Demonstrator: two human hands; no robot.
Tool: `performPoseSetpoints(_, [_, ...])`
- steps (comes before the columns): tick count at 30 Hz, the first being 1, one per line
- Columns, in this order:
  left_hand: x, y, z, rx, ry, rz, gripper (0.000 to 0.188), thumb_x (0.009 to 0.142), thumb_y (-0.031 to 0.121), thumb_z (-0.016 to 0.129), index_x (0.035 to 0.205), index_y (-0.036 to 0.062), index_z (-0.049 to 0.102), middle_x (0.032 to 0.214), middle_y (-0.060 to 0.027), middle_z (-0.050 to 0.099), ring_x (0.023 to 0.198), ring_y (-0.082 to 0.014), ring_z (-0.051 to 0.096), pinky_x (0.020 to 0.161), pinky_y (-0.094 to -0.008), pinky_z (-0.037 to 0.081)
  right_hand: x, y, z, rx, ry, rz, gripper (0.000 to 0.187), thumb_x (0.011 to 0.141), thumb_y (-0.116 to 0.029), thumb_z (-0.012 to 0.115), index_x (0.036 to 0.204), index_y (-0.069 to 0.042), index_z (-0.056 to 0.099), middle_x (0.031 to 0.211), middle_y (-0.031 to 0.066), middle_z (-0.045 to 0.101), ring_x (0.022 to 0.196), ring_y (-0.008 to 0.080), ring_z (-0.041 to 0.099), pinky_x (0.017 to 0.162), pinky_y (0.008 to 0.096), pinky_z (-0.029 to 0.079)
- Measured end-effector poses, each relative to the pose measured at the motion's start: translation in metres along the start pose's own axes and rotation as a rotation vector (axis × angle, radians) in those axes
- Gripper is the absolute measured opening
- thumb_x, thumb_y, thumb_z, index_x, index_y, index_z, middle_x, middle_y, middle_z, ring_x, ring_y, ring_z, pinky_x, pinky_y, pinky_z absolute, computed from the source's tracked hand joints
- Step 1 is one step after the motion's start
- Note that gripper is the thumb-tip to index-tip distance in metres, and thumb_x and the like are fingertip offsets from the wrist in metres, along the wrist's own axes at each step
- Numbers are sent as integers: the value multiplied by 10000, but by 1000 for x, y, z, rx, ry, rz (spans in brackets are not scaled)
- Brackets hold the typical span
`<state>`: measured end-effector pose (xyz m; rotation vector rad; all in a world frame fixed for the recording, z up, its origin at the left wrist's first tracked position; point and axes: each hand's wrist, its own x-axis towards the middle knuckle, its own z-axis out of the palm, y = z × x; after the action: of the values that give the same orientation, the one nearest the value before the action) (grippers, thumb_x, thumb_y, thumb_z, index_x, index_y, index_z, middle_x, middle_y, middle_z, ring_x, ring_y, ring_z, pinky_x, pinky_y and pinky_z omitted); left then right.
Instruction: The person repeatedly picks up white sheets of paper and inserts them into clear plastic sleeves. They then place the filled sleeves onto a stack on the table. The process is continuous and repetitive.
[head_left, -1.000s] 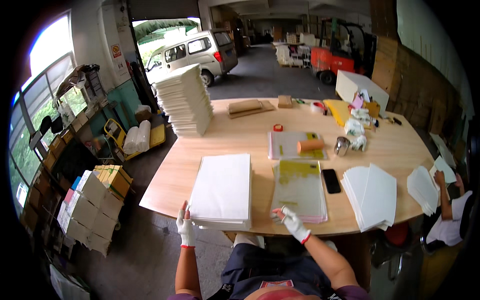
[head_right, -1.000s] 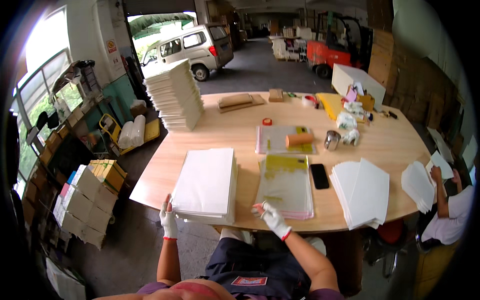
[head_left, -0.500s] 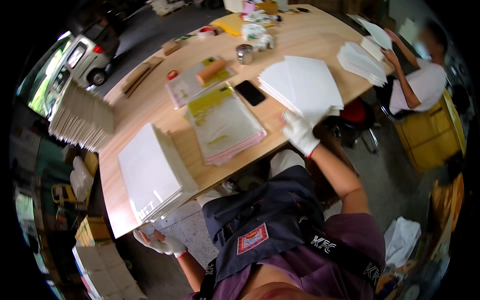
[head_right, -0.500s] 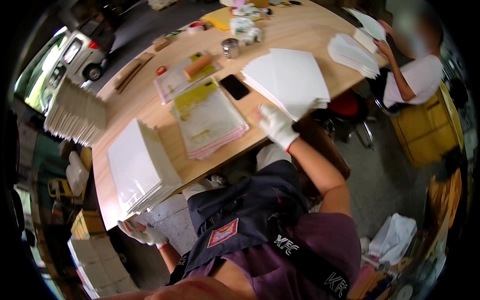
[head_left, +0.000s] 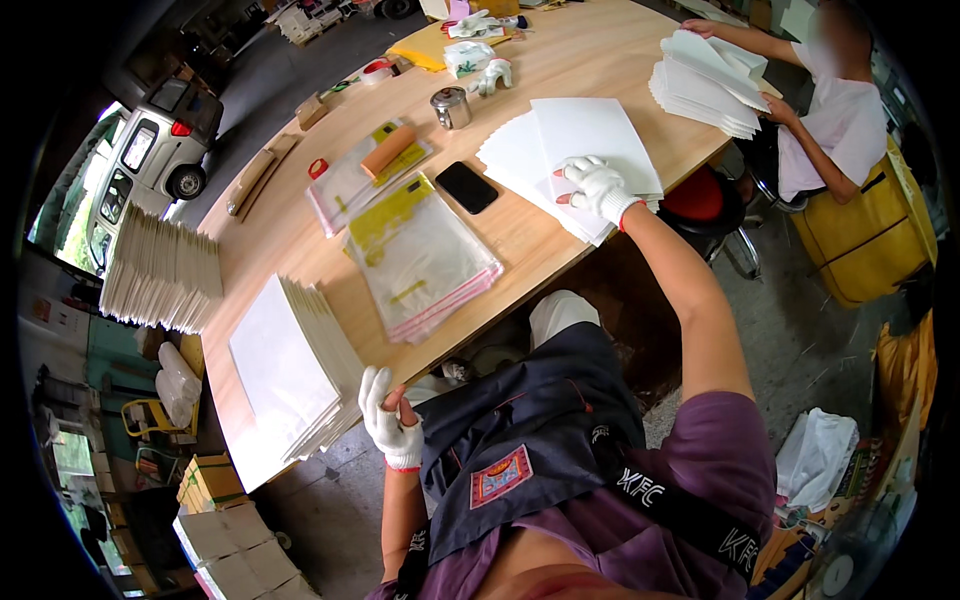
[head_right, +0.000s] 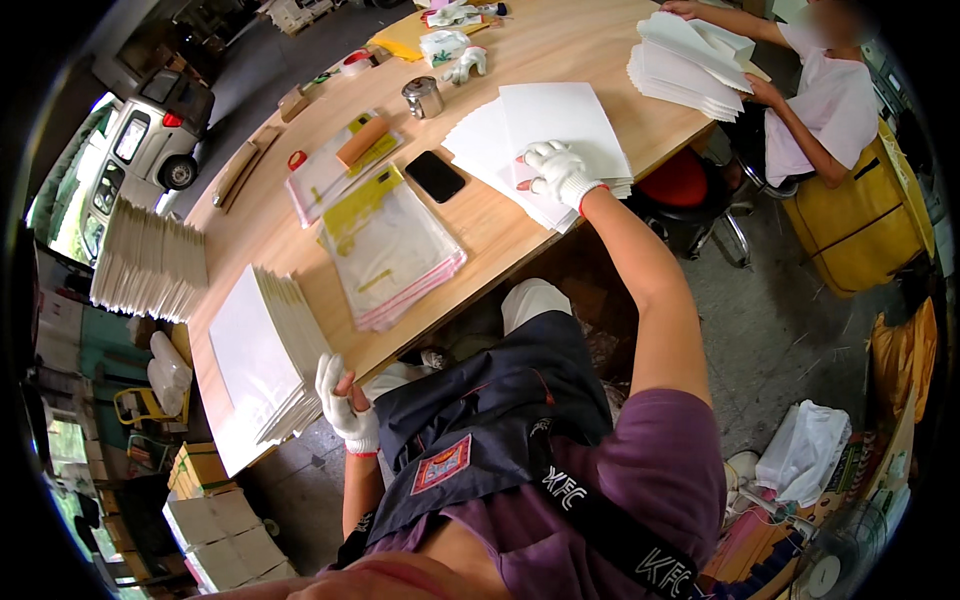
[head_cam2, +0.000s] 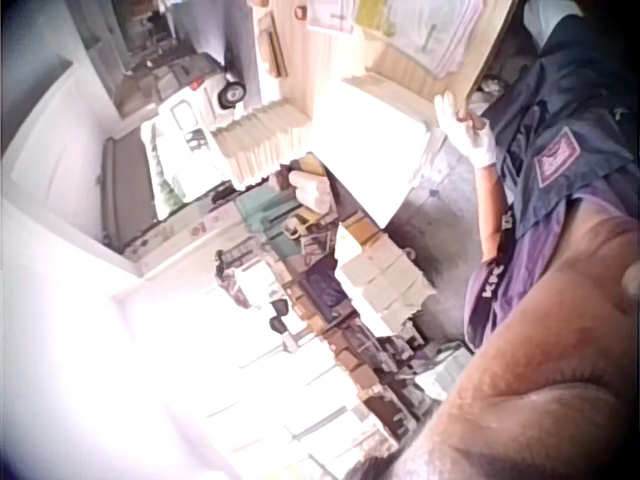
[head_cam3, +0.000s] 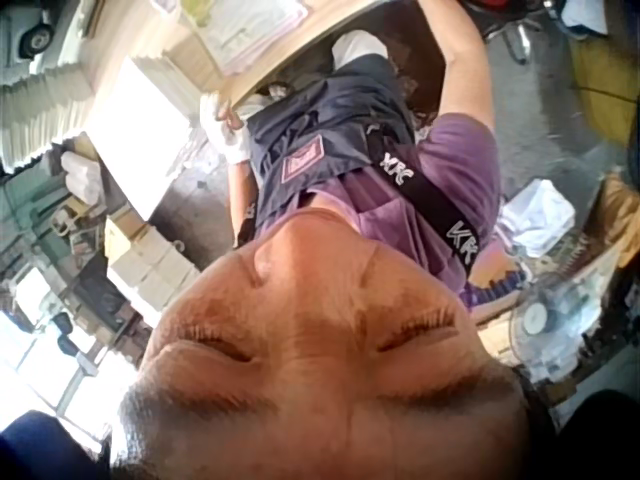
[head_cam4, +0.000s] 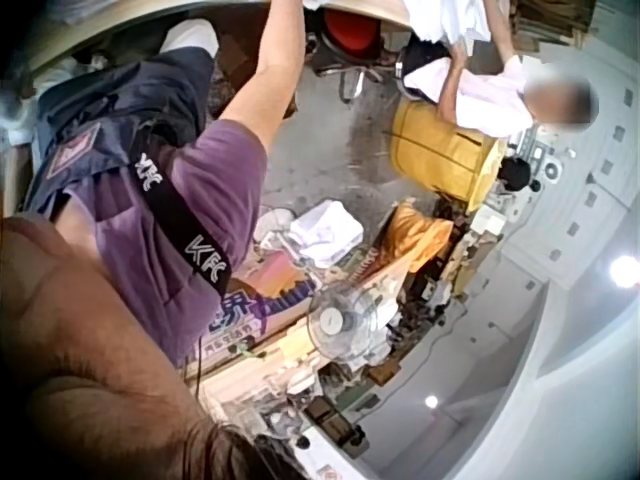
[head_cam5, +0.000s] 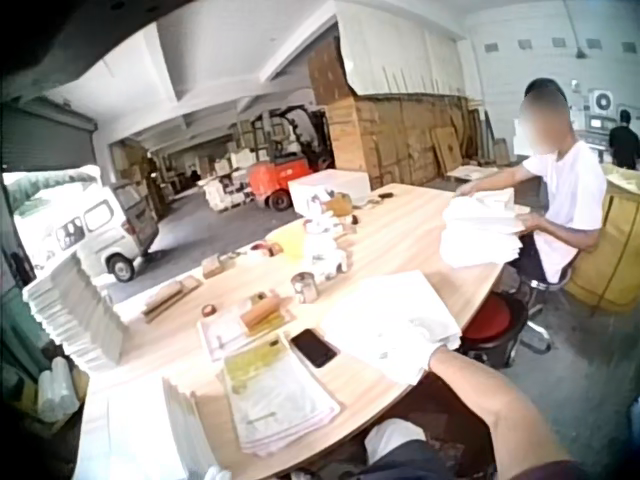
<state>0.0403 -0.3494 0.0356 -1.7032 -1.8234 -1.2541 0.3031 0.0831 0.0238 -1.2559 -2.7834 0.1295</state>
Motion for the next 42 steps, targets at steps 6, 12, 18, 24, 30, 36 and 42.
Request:
performPoseSetpoints(6, [15,-5,42,-52,-215,56,169,754,-59,654,904,12,627,1151,-179,641,1108,-410,592,918,-439,491,5,9,20,-131,80,-148,499,863,-305,601,1318,-123,507,1367,39,504,1241,226,487,1035,351,421])
performPoseSetpoints(12, [24,-42,81,58,-432,4,406,770,87,706,1168,96,626,1330,-111,556,1225,-376,508,1011,-433,440,-1,31,19,947,102,29,414,929,-344,535,1251,-83,544,1261,96,577,1021,295,626,935,380,475])
performPoseSetpoints(18, [8,-90,90,275,-576,-137,510,791,246,702,1280,176,575,1415,-120,480,1313,-387,411,1055,-456,393,-87,83,13,842,519,876,390,941,-433,473,988,-85,645,788,120,643,727,295,577,624,394,441])
performPoseSetpoints(24, [10,-101,116,335,-742,-60,611,790,290,683,1359,165,498,1428,-173,432,1336,-399,346,1113,-510,265,-87,103,49,1702,471,874,239,930,-275,614,869,-44,616,674,52,609,455,109,502,345,250,346])
performPoseSetpoints(30, [26,-77,128,184,-730,-161,421,777,260,676,1166,124,591,1226,-137,580,1152,-351,515,1004,-441,402,-78,107,56,1805,842,687,141,927,-153,562,980,-34,616,737,53,625,490,108,514,383,231,387])
performPoseSetpoints(36, [42,-90,126,341,-753,-186,404,715,150,676,1112,145,603,1080,-118,625,1003,-328,592,813,-447,509,-95,79,52,1831,750,799,235,974,-249,490,1070,-38,529,759,92,623,510,186,581,383,283,448])
performPoseSetpoints(42, [43,-109,138,451,-621,-202,275,749,187,651,1021,176,610,945,-109,637,858,-338,636,681,-481,519,-131,34,27,1817,627,516,194,969,-176,463,907,-38,584,602,78,568,414,190,520,361,325,428])
